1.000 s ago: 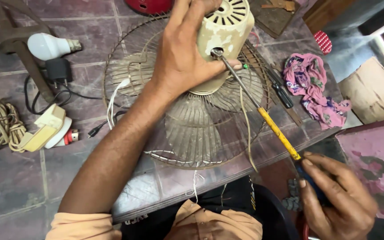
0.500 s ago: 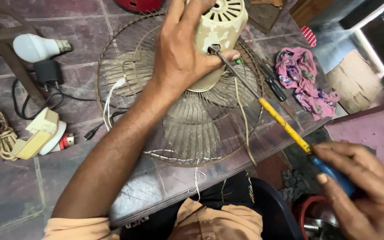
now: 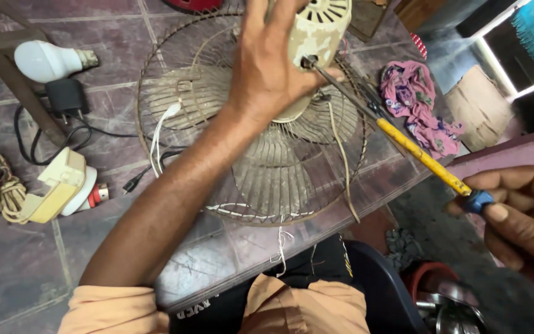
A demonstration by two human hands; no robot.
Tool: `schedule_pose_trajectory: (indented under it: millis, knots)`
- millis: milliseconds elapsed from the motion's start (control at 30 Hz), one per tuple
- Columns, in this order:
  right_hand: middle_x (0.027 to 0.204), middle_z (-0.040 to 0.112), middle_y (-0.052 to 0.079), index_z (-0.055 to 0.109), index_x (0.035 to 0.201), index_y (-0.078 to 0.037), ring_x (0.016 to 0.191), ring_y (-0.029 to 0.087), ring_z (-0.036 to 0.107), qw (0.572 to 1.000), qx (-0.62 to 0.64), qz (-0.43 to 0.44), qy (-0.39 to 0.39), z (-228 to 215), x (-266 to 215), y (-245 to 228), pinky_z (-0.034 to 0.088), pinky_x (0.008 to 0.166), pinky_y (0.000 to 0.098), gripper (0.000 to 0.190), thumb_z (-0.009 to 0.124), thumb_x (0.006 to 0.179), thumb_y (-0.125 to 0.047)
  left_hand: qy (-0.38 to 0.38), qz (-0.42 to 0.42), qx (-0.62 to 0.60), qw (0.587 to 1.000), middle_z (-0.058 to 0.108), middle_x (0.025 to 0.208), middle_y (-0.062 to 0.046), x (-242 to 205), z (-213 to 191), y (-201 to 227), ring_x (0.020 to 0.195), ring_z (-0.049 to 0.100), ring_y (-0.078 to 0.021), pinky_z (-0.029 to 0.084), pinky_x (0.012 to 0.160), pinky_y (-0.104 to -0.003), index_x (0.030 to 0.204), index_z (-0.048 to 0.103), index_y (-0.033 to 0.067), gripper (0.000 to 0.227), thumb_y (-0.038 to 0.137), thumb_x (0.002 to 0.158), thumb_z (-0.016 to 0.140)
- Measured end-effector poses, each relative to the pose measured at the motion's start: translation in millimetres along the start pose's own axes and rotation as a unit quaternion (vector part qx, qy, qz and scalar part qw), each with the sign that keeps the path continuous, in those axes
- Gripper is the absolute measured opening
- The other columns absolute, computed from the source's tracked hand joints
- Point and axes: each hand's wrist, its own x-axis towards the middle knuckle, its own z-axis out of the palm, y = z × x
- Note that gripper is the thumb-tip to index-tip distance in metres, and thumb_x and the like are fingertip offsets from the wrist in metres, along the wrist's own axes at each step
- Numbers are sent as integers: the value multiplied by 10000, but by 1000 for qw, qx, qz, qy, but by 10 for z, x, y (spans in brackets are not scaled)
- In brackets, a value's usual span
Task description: The person is disassembling and repairing an electric table fan using a screwdriver and other tools.
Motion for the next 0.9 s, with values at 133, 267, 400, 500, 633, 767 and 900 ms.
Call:
schedule_pose_trajectory:
  millis: [133, 267, 400, 500, 633, 767, 900]
  knots:
    - [1081, 754, 217, 606, 1299, 11, 548, 149, 523, 998, -61, 1, 26, 115, 35, -2, 419, 417, 282, 319, 597, 1004, -109, 5, -16, -7, 1000, 491, 1317, -153, -2, -30, 66, 1217, 585, -364, 556, 1017, -441, 1354, 508, 117, 982, 345, 593, 1085]
    - [1126, 699, 217, 620, 1284, 18, 923, 243, 650, 937, -271, -206, 85, 296, -15, -249, 523, 781, 332, 328, 612, 958, -20, -4, -16, -5, 1000, 489, 1349, -141, -39, 28, 49, 1248, 584, -350, 557, 1041, -432, 1405, 487, 127, 993, 298, 640, 1095]
    - [1235, 661, 222, 632, 1290, 30, 972, 260, 710, 885, -337, -302, 109, 553, -166, -568, 571, 790, 307, 375, 613, 922, 98, -17, -20, -11, 1000, 476, 1377, -143, -84, 73, -23, 1263, 595, -330, 576, 1054, -403, 1476, 431, 125, 1038, 307, 686, 1079]
    - [1271, 656, 214, 652, 1294, 25, 965, 289, 701, 827, -409, -356, 151, 592, -228, -570, 556, 810, 326, 337, 661, 974, 131, -22, -19, -12, 1000, 467, 1407, -158, -42, 45, 6, 1284, 599, -341, 583, 1069, -412, 1476, 420, 125, 1034, 330, 704, 1076]
    - [1262, 656, 268, 671, 1236, 57, 932, 335, 698, 795, -470, -358, 135, 757, -318, -881, 552, 756, 373, 414, 705, 827, 117, -17, -17, 11, 1000, 487, 1397, -144, -48, 13, 4, 1276, 594, -349, 562, 1073, -430, 1470, 424, 121, 1028, 347, 716, 1085]
    - [1154, 666, 292, 662, 1146, 66, 909, 364, 685, 776, -519, -303, 193, 721, -285, -718, 555, 748, 414, 441, 779, 721, 66, -12, -7, 32, 999, 476, 1392, -165, -58, 23, 28, 1283, 569, -385, 534, 1087, -453, 1467, 423, 100, 1051, 353, 693, 1088]
    - [1058, 671, 243, 652, 1248, 116, 838, 302, 666, 810, -471, -283, 206, 662, -382, -406, 531, 724, 375, 460, 789, 809, 89, -17, -27, 15, 999, 492, 1383, -163, 6, -31, 107, 1289, 562, -389, 522, 1096, -455, 1432, 450, 100, 1012, 311, 660, 1070]
